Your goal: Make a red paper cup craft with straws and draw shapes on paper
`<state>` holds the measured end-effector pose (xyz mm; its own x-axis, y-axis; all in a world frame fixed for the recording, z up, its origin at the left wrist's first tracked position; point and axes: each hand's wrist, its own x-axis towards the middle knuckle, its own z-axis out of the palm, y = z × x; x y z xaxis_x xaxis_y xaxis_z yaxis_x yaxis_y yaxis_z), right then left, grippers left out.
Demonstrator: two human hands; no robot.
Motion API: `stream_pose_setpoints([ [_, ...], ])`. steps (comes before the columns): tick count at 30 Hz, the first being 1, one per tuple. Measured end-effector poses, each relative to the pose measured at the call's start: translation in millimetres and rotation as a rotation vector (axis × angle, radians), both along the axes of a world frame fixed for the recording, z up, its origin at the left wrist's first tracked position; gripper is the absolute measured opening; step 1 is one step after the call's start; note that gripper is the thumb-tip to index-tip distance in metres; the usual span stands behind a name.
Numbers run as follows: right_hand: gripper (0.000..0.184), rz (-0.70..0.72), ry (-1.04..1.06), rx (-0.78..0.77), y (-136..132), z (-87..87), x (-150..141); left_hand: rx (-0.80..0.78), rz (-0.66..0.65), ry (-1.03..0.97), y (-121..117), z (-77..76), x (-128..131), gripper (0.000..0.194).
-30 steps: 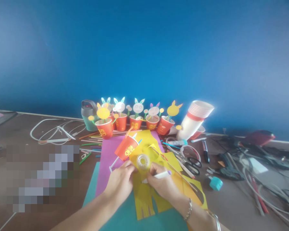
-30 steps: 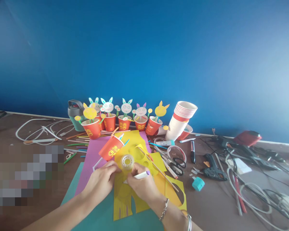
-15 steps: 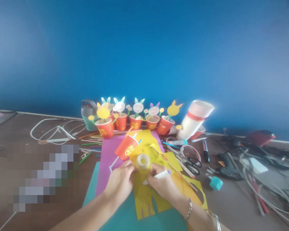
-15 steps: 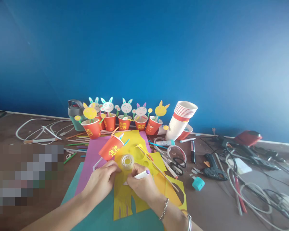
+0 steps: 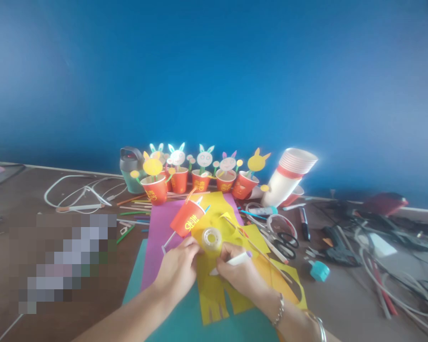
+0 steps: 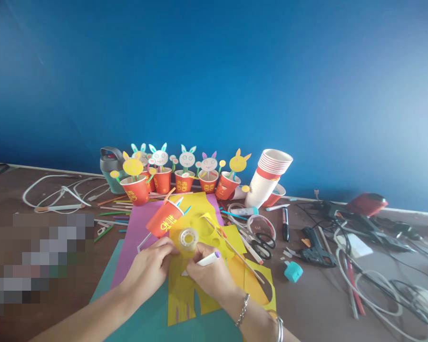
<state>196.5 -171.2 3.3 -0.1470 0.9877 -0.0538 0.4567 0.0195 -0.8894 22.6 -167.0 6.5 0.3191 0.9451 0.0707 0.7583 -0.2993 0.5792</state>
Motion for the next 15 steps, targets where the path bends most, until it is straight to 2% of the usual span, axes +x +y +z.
stream_pose_setpoints([
  [15, 0.019, 0.012, -0.008, -0.018, -0.9, -0.9, -1.2, 0.015, 0.007, 0.016, 1.2, -1.7, 0.3, 0.031],
])
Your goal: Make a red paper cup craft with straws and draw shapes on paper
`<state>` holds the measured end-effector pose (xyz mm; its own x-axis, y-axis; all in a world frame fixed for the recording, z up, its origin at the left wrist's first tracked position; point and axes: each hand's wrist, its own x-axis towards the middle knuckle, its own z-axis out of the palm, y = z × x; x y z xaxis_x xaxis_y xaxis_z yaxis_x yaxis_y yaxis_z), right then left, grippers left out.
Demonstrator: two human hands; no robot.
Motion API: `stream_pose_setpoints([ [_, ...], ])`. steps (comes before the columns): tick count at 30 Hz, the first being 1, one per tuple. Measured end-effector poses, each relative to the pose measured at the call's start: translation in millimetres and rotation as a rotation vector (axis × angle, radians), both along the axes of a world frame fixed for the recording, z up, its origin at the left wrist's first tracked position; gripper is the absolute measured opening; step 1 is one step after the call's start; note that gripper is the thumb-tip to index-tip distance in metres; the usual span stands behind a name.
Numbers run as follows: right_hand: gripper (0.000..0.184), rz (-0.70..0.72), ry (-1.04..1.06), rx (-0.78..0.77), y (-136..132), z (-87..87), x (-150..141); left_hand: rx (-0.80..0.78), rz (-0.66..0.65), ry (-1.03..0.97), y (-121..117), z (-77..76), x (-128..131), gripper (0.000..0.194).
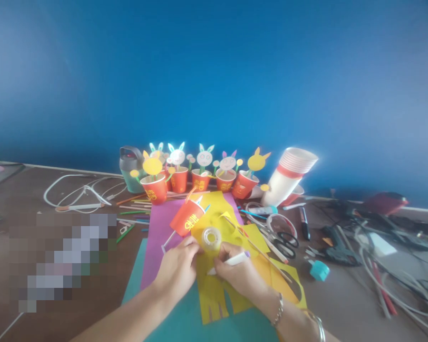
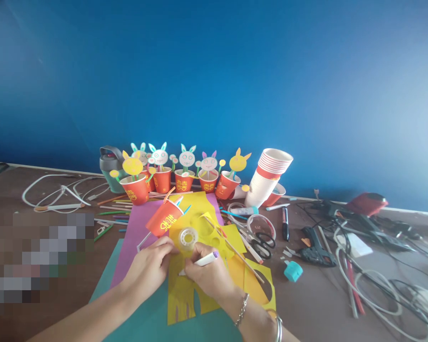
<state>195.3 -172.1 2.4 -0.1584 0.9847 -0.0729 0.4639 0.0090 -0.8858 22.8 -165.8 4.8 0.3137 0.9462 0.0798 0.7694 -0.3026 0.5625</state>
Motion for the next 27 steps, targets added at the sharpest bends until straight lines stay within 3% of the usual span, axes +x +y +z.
stream_pose_setpoints([
  [20, 0.019, 0.014, 0.093, -0.003, 0.5, -2.9, -1.0, -0.001, 0.005, 0.024, -0.5, 1.8, 0.3, 0.032],
  [27, 0.035, -0.22, 0.308, -0.013, 3.7, 10.2, 5.3, 0.021, 0.005, -0.031, -2.1, 6.6, 2.3, 0.04],
])
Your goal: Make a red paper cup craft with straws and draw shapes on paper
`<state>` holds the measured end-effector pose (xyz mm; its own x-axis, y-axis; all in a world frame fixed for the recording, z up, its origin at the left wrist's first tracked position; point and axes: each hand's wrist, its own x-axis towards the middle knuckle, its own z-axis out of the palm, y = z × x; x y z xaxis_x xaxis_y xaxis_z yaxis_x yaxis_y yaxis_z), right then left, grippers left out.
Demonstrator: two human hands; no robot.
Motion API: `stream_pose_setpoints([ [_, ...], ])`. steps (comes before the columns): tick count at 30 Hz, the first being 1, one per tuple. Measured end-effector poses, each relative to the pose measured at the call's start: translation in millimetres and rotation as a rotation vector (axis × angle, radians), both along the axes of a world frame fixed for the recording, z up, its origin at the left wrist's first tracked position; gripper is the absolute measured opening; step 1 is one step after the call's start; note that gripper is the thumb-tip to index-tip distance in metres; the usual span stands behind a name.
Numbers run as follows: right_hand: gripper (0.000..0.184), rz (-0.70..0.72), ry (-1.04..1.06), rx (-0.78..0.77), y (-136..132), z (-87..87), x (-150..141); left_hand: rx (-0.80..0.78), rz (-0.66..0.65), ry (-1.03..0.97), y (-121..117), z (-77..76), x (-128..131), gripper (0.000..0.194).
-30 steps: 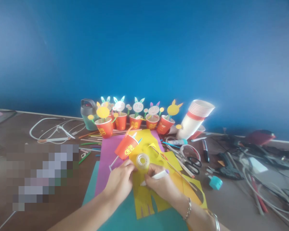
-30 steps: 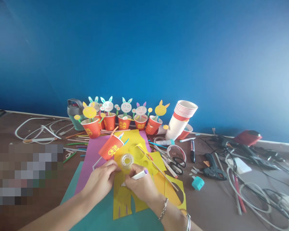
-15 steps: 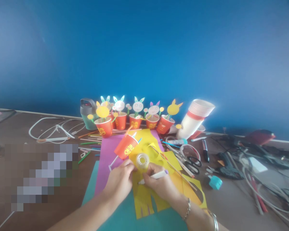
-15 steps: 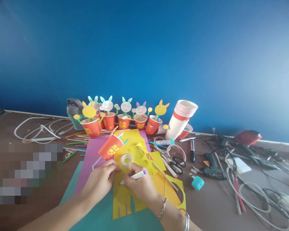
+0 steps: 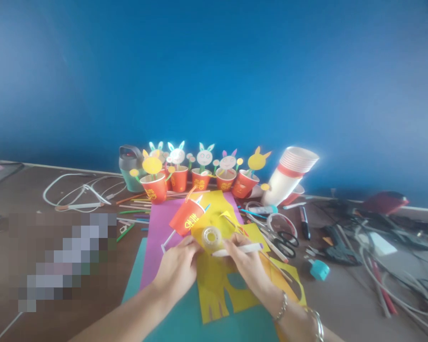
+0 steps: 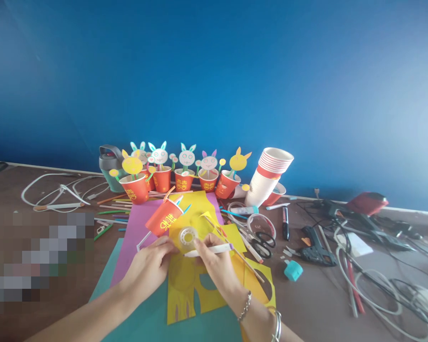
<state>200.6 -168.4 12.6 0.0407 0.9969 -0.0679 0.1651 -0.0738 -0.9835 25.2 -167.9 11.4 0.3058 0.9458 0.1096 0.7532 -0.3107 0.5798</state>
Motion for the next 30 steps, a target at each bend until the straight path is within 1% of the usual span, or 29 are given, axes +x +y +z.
stream_pose_setpoints([
  [1, 0.035, -0.015, -0.001, 0.003, 0.2, 1.4, 2.4, 0.005, -0.003, -0.009, -0.2, 0.1, 0.1, 0.039],
  [3, 0.03, -0.002, -0.081, 0.036, 0.6, 1.5, 7.2, 0.01, -0.008, -0.007, -0.5, 0.0, -0.2, 0.038],
  [6, 0.025, 0.061, -0.225, 0.076, 1.6, -4.0, 11.8, 0.005, -0.012, 0.033, -0.8, -0.2, -1.4, 0.036],
  [9, 0.026, 0.06, -0.274, 0.054, 2.7, -9.6, 12.0, -0.001, -0.023, 0.049, -1.6, 2.3, -2.0, 0.032],
  [11, 0.026, 0.055, -0.297, 0.048, 3.2, -10.9, 11.1, -0.011, -0.031, 0.048, -2.5, 6.3, -1.5, 0.026],
  [13, 0.025, 0.068, -0.314, 0.054, 3.2, -10.3, 10.4, -0.042, -0.044, 0.067, -3.4, 11.5, -0.1, 0.015],
  [14, 0.024, 0.071, -0.32, 0.058, 3.0, -9.7, 10.2, -0.065, -0.055, 0.09, -3.9, 14.2, 0.8, 0.021],
  [17, 0.024, 0.076, -0.318, 0.052, 2.3, -7.8, 10.1, -0.134, -0.084, 0.203, -5.7, 20.6, 4.4, 0.065],
  [18, 0.024, 0.081, -0.311, 0.048, 2.0, -7.4, 10.2, -0.146, -0.088, 0.244, -6.4, 21.9, 5.6, 0.072],
  [19, 0.024, 0.09, -0.303, 0.042, 1.8, -6.9, 10.2, -0.152, -0.09, 0.281, -7.1, 22.7, 6.6, 0.076],
  [22, 0.023, 0.114, -0.298, 0.029, 1.4, -5.8, 9.7, -0.15, -0.092, 0.344, -8.9, 23.3, 8.8, 0.075],
  [30, 0.021, 0.127, -0.29, 0.01, 0.8, -5.3, 9.0, -0.144, -0.105, 0.35, -9.0, 23.2, 9.5, 0.076],
])
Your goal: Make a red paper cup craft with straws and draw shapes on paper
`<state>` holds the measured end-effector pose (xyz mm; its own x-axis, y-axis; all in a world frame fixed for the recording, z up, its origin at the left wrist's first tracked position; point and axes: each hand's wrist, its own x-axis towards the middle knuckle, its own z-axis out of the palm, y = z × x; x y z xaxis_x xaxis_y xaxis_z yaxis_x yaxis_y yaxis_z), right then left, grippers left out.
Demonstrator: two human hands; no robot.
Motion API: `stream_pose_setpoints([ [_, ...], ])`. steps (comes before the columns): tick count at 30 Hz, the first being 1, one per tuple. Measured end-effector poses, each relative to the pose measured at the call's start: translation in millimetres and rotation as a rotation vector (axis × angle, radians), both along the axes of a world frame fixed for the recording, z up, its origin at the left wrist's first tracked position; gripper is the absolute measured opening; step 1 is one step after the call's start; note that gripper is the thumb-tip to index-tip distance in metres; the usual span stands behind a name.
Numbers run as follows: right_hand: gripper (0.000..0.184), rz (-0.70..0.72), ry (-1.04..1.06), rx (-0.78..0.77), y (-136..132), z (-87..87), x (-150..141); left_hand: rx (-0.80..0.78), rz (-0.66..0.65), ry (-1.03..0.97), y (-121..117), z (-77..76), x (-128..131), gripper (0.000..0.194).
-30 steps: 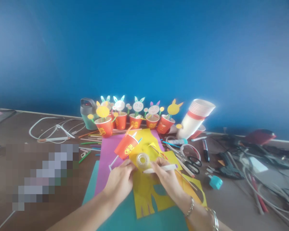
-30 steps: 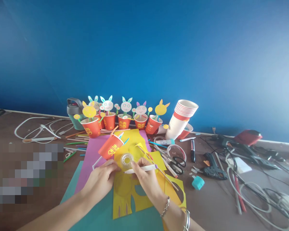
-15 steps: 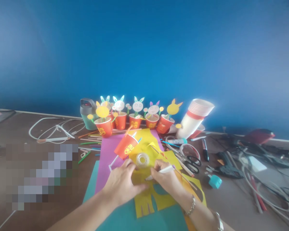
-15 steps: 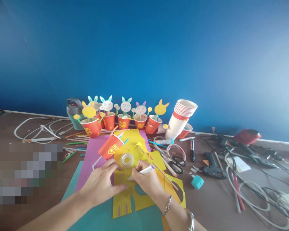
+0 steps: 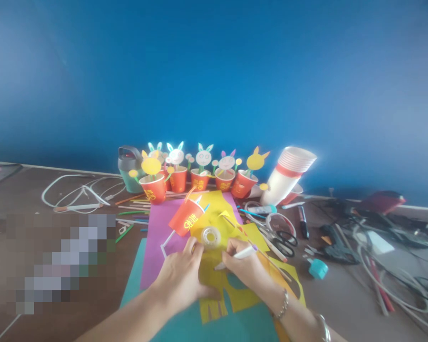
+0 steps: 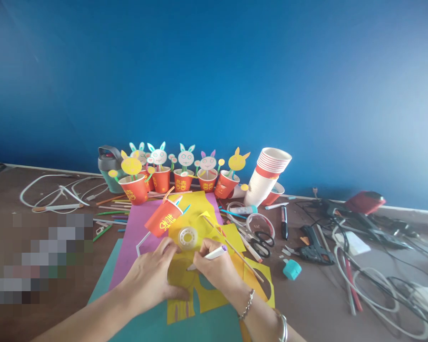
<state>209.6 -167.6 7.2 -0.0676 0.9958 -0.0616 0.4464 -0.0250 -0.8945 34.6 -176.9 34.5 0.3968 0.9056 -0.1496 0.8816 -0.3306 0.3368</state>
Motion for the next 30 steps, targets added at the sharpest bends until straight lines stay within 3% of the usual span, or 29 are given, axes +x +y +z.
stream_pose_setpoints([
  [30, 0.021, 0.015, -0.054, 0.012, -0.8, -2.6, 0.5, -0.009, 0.006, 0.002, -1.3, 3.0, 0.0, 0.072],
])
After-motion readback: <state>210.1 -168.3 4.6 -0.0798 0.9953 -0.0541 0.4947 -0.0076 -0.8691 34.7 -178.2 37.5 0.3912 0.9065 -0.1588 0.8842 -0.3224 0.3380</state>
